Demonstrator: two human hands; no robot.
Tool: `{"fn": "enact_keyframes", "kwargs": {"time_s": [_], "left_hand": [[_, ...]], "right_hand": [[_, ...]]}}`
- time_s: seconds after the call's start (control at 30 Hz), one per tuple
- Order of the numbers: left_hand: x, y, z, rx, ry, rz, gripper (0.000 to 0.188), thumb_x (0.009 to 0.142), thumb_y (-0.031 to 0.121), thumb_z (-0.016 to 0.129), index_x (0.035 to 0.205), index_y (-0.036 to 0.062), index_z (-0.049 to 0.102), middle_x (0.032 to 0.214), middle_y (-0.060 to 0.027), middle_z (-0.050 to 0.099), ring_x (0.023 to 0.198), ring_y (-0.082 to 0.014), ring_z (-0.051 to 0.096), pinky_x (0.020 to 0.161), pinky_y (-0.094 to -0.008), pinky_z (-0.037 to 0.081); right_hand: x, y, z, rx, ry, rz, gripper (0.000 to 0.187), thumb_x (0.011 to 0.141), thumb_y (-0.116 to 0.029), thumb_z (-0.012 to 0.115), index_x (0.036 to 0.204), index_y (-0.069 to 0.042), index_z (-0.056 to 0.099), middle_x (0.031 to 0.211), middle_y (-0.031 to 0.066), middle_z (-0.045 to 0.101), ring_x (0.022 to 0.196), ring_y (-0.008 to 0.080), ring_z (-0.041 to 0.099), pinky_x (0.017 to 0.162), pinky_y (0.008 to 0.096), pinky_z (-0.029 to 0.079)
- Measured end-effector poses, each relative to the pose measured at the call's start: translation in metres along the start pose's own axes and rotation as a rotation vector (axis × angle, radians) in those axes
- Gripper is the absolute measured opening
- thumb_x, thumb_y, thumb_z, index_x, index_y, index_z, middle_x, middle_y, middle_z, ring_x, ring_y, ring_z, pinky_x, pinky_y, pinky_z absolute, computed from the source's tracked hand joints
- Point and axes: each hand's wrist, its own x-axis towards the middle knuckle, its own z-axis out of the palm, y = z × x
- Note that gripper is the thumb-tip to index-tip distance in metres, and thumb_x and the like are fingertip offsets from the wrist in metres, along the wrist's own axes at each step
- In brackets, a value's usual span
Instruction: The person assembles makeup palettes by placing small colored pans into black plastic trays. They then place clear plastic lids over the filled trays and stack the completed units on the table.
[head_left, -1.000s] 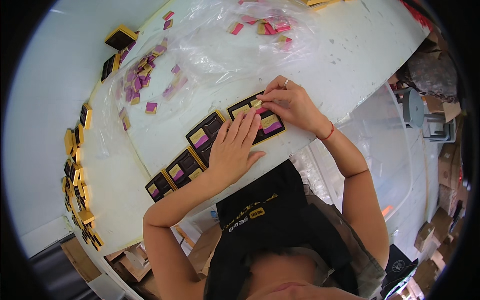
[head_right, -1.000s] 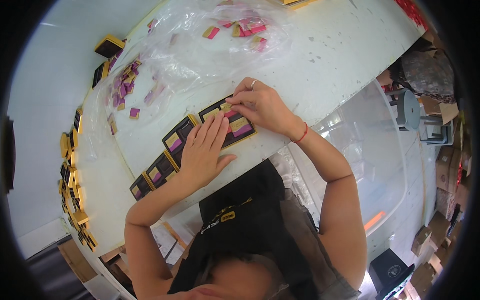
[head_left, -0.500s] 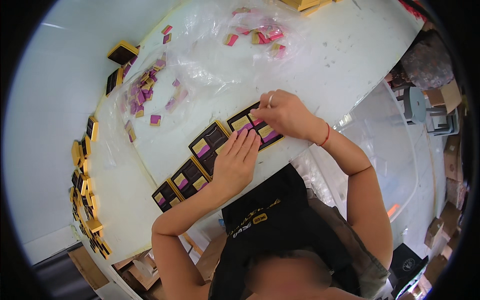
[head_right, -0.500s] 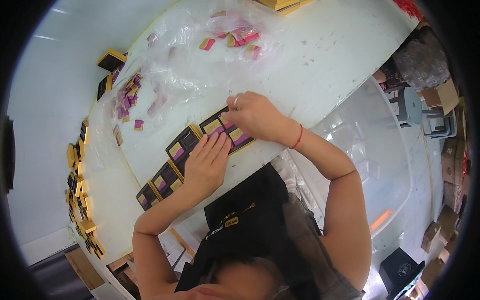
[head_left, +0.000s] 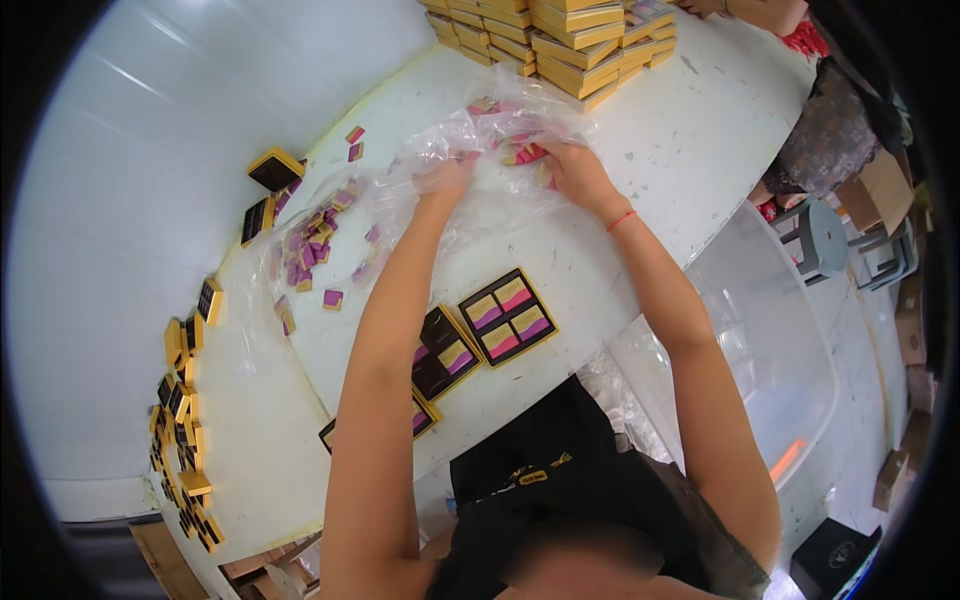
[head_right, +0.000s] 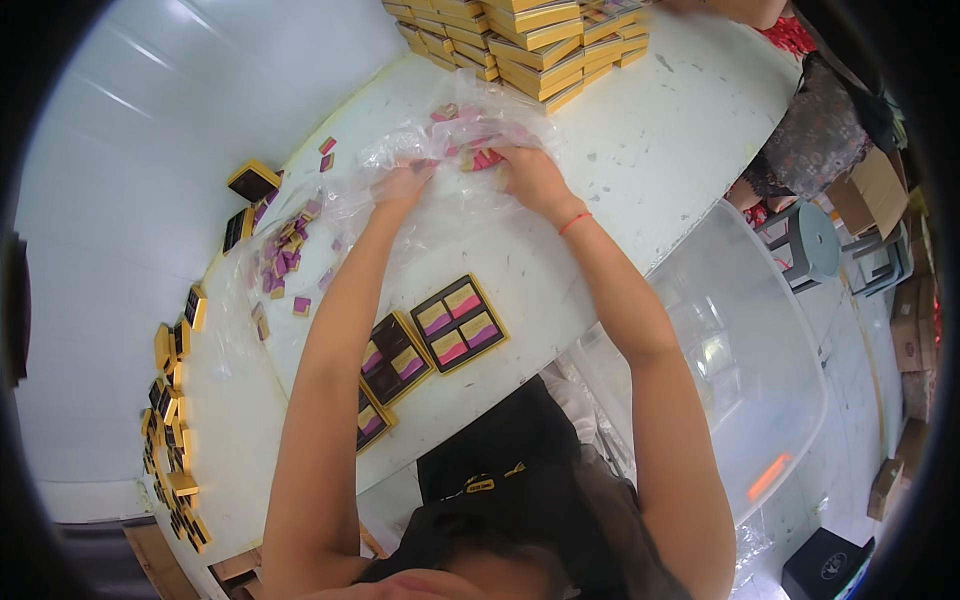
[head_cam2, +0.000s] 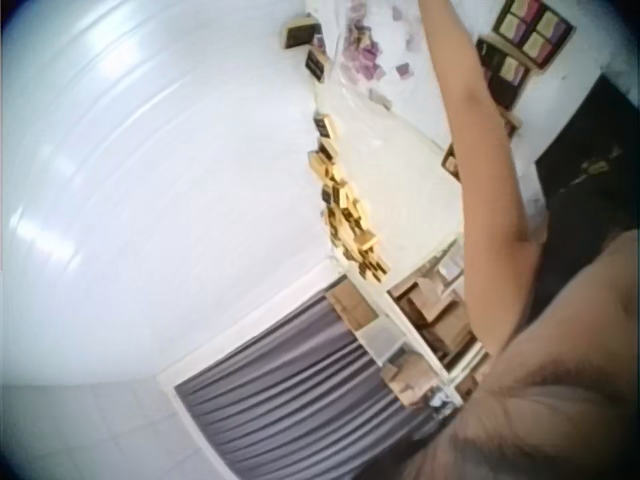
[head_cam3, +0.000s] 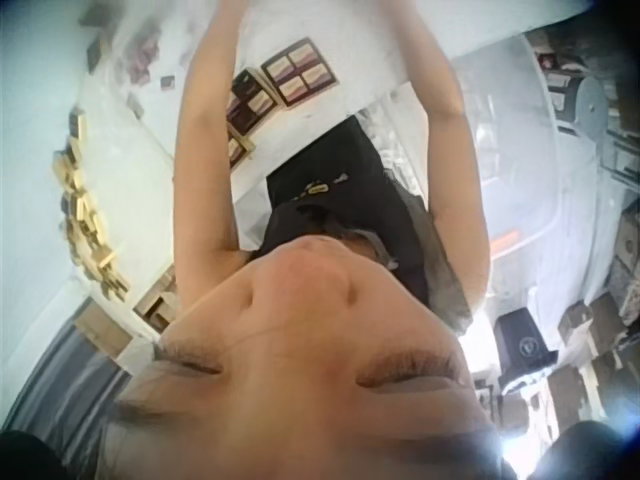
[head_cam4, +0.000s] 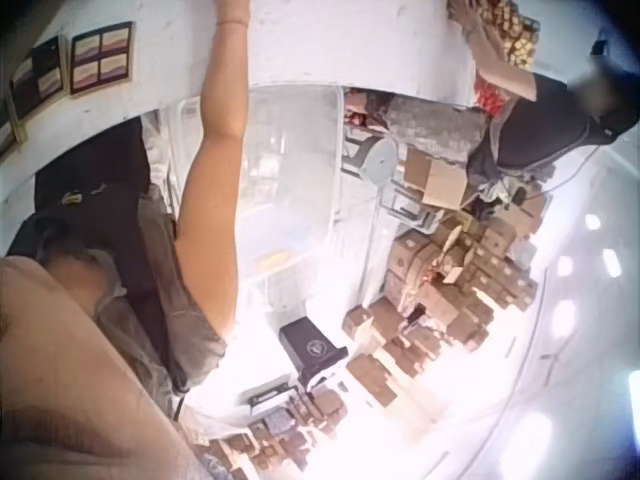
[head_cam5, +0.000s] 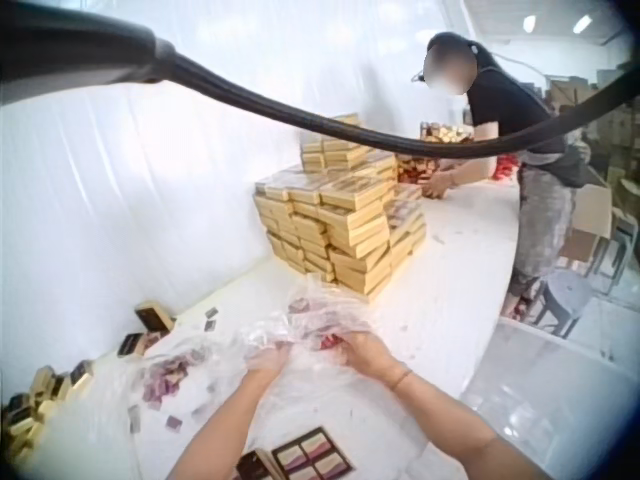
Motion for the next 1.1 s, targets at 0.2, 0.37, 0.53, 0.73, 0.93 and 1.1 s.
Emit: {"fn": "enact_keyframes", "kwargs": {"time_s": [0.2, 0.37, 0.53, 0.73, 0.93, 1.1], "left_hand": [[-0.042, 0.002, -0.011, -0.184, 0.208, 0.352, 0.044, 0.079, 0.033, 0.075, 0.116, 0.0114, 0.066, 0.103, -0.0104, 0.067, 0.094, -0.0280, 0.066, 0.081, -0.0394, 0.052], [-0.155, 0.022, -0.071, -0.532, 0.192, 0.474, 0.040, 0.076, 0.018, 0.079, 0.112, 0.0068, 0.067, 0.097, -0.0089, 0.064, 0.088, -0.0260, 0.064, 0.076, -0.0347, 0.052], [-0.252, -0.035, -0.111, -0.467, 0.162, 0.346, 0.039, 0.075, 0.013, 0.079, 0.113, 0.0080, 0.070, 0.095, -0.0066, 0.062, 0.085, -0.0216, 0.061, 0.074, -0.0313, 0.050], [-0.320, -0.082, -0.109, -0.420, 0.069, 0.166, 0.042, 0.073, 0.008, 0.080, 0.113, 0.0084, 0.070, 0.093, -0.0070, 0.059, 0.086, -0.0204, 0.059, 0.074, -0.0294, 0.049], [-0.324, -0.091, -0.092, -0.452, 0.072, 0.160, 0.044, 0.074, 0.012, 0.082, 0.116, 0.0090, 0.069, 0.095, -0.0068, 0.059, 0.089, -0.0225, 0.058, 0.077, -0.0323, 0.049], [-0.317, -0.095, -0.092, -0.449, 0.086, 0.230, 0.040, 0.076, 0.018, 0.080, 0.112, 0.0064, 0.067, 0.096, -0.0062, 0.058, 0.091, -0.0248, 0.057, 0.078, -0.0353, 0.049]], "right_hand": [[0.000, 0.004, 0.008, -0.061, -0.017, 0.021, 0.032, 0.084, -0.014, 0.064, 0.115, -0.006, 0.066, 0.100, 0.0201, 0.069, 0.095, 0.0374, 0.064, 0.085, 0.0434, 0.051], [-0.007, -0.003, 0.005, -0.053, 0.062, -0.032, 0.028, 0.081, -0.010, 0.070, 0.108, -0.005, 0.067, 0.093, 0.0152, 0.069, 0.088, 0.0327, 0.064, 0.080, 0.0401, 0.051], [-0.033, -0.077, -0.021, 0.434, -0.064, -0.041, 0.025, 0.082, 0.006, 0.064, 0.103, -0.005, 0.070, 0.087, 0.0059, 0.070, 0.087, 0.0197, 0.063, 0.076, 0.0305, 0.050], [-0.079, -0.161, 0.009, 0.765, -0.560, -0.296, 0.037, 0.079, 0.013, 0.053, 0.104, -0.004, 0.073, 0.110, 0.0098, 0.066, 0.094, 0.0164, 0.064, 0.072, 0.0267, 0.050], [-0.085, -0.183, 0.022, 0.659, -0.681, -0.227, 0.033, 0.083, 0.011, 0.055, 0.107, -0.003, 0.072, 0.113, 0.0107, 0.063, 0.091, 0.0172, 0.064, 0.080, 0.0301, 0.055], [-0.083, -0.183, 0.032, 0.743, -0.682, -0.121, 0.035, 0.087, 0.007, 0.058, 0.118, -0.005, 0.067, 0.108, 0.0081, 0.060, 0.090, 0.0157, 0.063, 0.079, 0.0291, 0.055]]}}
